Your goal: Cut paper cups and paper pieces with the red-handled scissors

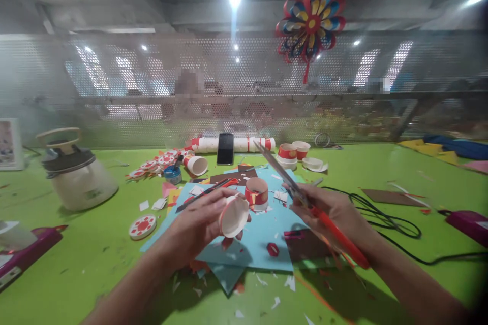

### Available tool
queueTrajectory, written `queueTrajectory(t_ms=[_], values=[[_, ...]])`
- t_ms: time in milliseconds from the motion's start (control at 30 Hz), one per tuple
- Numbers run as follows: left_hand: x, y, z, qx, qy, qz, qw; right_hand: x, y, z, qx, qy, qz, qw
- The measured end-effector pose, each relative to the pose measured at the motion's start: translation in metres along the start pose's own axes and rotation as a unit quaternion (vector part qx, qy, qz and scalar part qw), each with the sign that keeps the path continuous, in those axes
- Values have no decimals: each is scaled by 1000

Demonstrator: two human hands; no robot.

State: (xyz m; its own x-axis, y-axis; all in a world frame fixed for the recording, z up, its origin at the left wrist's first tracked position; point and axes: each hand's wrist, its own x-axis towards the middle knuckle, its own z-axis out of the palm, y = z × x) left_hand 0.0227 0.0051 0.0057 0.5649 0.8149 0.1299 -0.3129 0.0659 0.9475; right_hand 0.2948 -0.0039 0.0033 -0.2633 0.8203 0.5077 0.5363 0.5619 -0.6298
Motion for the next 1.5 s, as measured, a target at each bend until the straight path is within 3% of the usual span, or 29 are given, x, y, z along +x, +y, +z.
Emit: queueTrajectory(t_ms=[67,233,533,767,900,1333,1433,1500], values=[[0,-4,2,124,11,31,992,2,-15,1,21,-8,31,999],[-2,-10,8,353,7,131,926,9,-50,10,175,-56,81,980],[0,-7,12,420,-5,170,892,10,-54,34,216,-57,24,974],[2,-9,10,474,0,209,855,6,-48,42,228,-54,56,971],[2,-8,12,477,-6,204,855,5,-42,46,229,-52,41,971],[4,-13,15,425,8,142,894,-1,-53,46,188,-15,42,981],[4,-12,16,427,14,139,893,2,-52,44,250,-16,81,965],[4,-12,15,433,26,135,891,4,-51,42,320,-22,147,936]])
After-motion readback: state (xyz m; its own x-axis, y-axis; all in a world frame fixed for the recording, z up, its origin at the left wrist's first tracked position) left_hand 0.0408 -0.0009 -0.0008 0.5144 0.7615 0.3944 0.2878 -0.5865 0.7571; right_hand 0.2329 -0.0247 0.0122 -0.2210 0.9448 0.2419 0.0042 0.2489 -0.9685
